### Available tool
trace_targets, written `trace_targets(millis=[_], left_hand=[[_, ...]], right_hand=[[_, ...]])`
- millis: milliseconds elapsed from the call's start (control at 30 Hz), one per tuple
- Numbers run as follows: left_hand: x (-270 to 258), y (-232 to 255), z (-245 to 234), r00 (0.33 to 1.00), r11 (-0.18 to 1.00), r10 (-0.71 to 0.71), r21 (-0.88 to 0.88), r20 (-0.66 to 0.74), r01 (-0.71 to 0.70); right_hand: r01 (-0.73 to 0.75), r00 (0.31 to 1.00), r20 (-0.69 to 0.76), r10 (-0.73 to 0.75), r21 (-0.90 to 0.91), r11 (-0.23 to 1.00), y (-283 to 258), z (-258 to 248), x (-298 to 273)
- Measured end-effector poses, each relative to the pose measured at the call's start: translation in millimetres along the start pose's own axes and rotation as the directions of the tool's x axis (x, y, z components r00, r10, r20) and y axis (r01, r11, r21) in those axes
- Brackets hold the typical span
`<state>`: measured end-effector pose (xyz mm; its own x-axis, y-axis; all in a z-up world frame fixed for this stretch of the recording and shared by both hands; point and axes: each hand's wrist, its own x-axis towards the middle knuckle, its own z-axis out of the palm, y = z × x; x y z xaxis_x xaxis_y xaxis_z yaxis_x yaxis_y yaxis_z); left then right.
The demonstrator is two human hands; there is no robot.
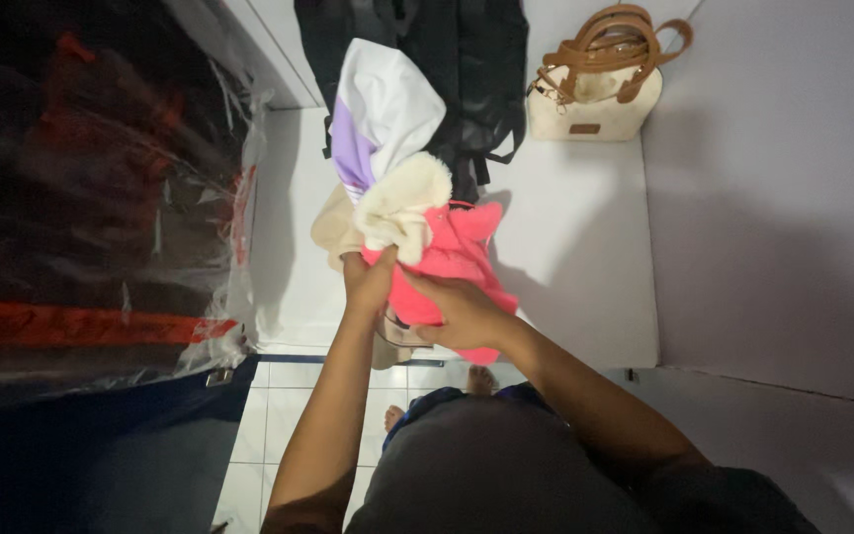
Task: The person opens a wardrobe and removes multiple garments one by one, placing them on a nearby wooden surface. The items include jackets, shirts, and children's clothing, which are handled individually and set aside in a pile.
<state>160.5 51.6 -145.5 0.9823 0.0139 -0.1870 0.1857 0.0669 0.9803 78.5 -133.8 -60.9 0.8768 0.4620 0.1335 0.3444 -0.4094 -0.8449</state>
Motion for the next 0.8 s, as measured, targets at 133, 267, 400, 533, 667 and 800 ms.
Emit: trace_targets(millis=[133,267,400,533,667,800], left_hand=[[13,-16,-12,0.993,0.98,-0.053,-0.195,-0.108,0.031],[17,-24,-27,0.992,0.912,-0.106,-0.404,-0.064,0.071],[20,-14,-43,0.99,0.897,-0.105,-0.439,-0.092,0.054],[6,-15,-51,0.98,0.831,-0.199,-0.526,0.025,0.182],[-9,-23,-50,0.972,0.792,-0.074,-0.579,0.224,0.194],[-9,-18,-47,0.98,0.797,-0.155,-0.571,0.122,0.197]], right_hand=[[-0.214,0.977,0.037,0.211,0.093,0.972,-2,3,-2],[-0.058,0.979,-0.195,0.061,0.017,0.998,-3,-3,-9],[-0.18,0.92,-0.381,0.094,-0.197,0.964,-3,-15,-8],[-0.362,0.929,-0.214,0.302,-0.357,0.861,1,-4,-7],[-0.39,0.895,-0.312,0.319,-0.201,0.898,17,24,-7],[-0.199,0.887,-0.4,0.23,0.119,0.973,39,17,-11]])
